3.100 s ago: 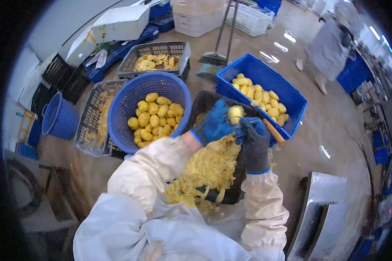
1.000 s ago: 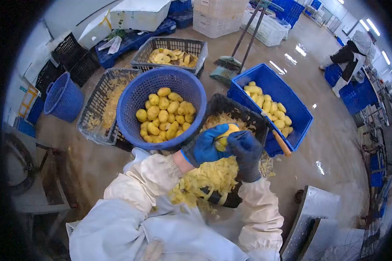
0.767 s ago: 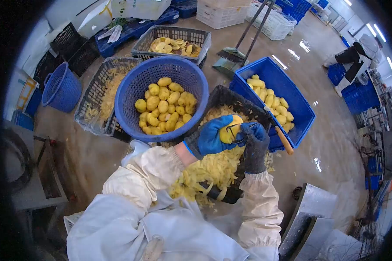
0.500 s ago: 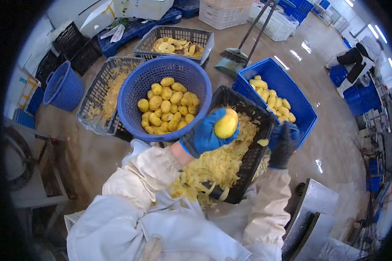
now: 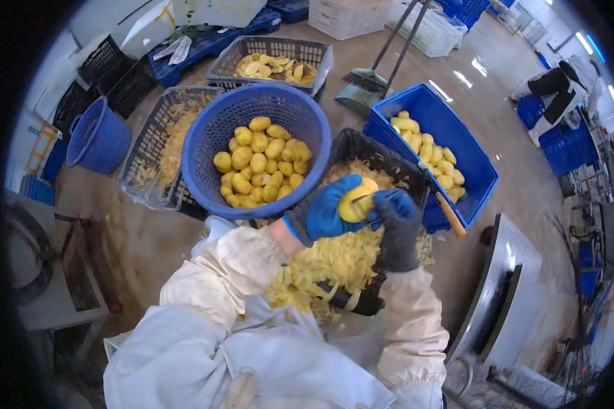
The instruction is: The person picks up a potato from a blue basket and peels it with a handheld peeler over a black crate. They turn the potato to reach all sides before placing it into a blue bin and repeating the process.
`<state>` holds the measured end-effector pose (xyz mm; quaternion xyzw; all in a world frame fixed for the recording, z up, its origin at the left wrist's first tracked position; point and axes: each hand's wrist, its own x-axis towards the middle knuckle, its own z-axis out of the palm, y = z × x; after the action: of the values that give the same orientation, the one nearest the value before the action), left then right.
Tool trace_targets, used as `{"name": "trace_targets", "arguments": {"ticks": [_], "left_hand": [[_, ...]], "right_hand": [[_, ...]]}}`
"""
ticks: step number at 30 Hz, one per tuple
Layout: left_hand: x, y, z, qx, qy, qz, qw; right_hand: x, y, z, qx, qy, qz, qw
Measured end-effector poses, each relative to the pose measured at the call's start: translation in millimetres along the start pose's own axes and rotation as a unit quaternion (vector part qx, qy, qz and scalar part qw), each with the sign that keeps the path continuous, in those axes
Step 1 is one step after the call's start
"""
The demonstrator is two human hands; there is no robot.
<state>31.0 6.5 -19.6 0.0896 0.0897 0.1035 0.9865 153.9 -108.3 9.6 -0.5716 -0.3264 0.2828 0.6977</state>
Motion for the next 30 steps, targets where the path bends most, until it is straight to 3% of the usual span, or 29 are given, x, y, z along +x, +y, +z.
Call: {"name": "trace_targets", "arguments": {"ticks": [1,2,3,5,6,7,8,9,11,13,15,16,18,19,21,23,25,26,27,28,29,30], "left_hand": [[-2.6,-2.1,-0.2,0.0,0.001,-0.003,1.0],[-6.2,-3.1,0.3,0.025,-0.014,-0.04,0.999],[-10.2,-5.0,2.0,0.051,-0.028,-0.076,0.995],[-11.5,-2.9,14.3,0.009,0.004,-0.093,0.996],[-11.3,3.7,15.9,-0.023,-0.001,-0.074,0.997],[-11.9,7.5,16.7,-0.058,-0.004,-0.052,0.997],[-11.8,10.4,18.1,-0.058,-0.01,-0.027,0.998],[-10.5,10.1,16.5,-0.058,-0.009,-0.027,0.998],[-5.7,6.0,9.7,-0.026,0.031,-0.016,0.999],[-6.5,0.4,7.6,-0.035,0.024,-0.027,0.999],[-9.8,-0.4,13.3,0.019,0.044,0.014,0.999],[-14.4,-3.2,20.4,0.016,0.017,-0.036,0.999],[-10.6,-5.2,15.5,0.029,0.0,-0.033,0.999],[-9.3,-5.5,16.1,0.037,-0.017,-0.027,0.999],[-8.3,0.8,12.7,0.026,0.03,-0.011,0.999],[0.7,4.9,-3.1,0.009,0.013,0.021,1.0],[-3.6,4.5,7.5,0.009,-0.039,-0.012,0.999],[-12.2,-0.9,13.1,0.33,-0.06,0.121,0.934],[-19.3,-4.1,19.7,0.609,-0.074,0.24,0.753],[-18.4,-5.6,6.4,0.336,-0.048,0.045,0.939],[-16.3,-8.8,6.2,0.336,-0.048,0.045,0.94],[-11.8,-11.8,7.9,0.201,-0.029,-0.009,0.979]], "right_hand": [[4.7,-0.8,-5.3,0.025,-0.01,0.051,0.998],[18.4,11.7,-22.4,0.017,0.07,0.029,0.997],[28.4,26.7,-47.4,0.018,0.07,0.03,0.997],[43.4,47.8,-84.7,-0.084,0.071,-0.081,0.991],[30.8,3.8,-59.5,-0.401,0.045,-0.318,0.858],[17.4,-6.6,-38.2,-0.402,0.038,-0.32,0.857],[2.5,-10.0,-17.4,-0.194,0.018,-0.154,0.969],[-9.9,-10.4,0.5,0.03,-0.001,0.024,0.999],[-27.9,-8.5,26.9,-0.201,-0.076,-0.152,0.965],[-18.0,1.8,14.2,-0.228,-0.068,-0.157,0.959],[-0.1,3.3,-8.3,0.013,0.061,-0.032,0.998],[10.7,9.8,-29.4,0.013,0.061,-0.032,0.998],[28.7,23.9,-66.5,-0.103,0.108,-0.101,0.984],[24.4,6.3,-52.0,-0.103,0.108,-0.103,0.983],[3.7,-28.4,-15.5,0.028,0.096,0.054,0.994],[-9.6,-28.6,4.0,0.012,0.053,0.067,0.996],[-13.2,-15.7,9.4,-0.033,-0.062,0.075,0.995],[-6.7,-13.7,-0.1,0.036,-0.047,0.095,0.994],[2.2,-9.0,-11.1,0.036,-0.045,0.096,0.994],[12.4,-1.2,-23.7,0.012,0.028,0.066,0.997],[19.3,10.1,-40.2,-0.011,0.1,0.035,0.994],[22.7,5.4,-43.3,-0.052,0.07,-0.001,0.996]]}}
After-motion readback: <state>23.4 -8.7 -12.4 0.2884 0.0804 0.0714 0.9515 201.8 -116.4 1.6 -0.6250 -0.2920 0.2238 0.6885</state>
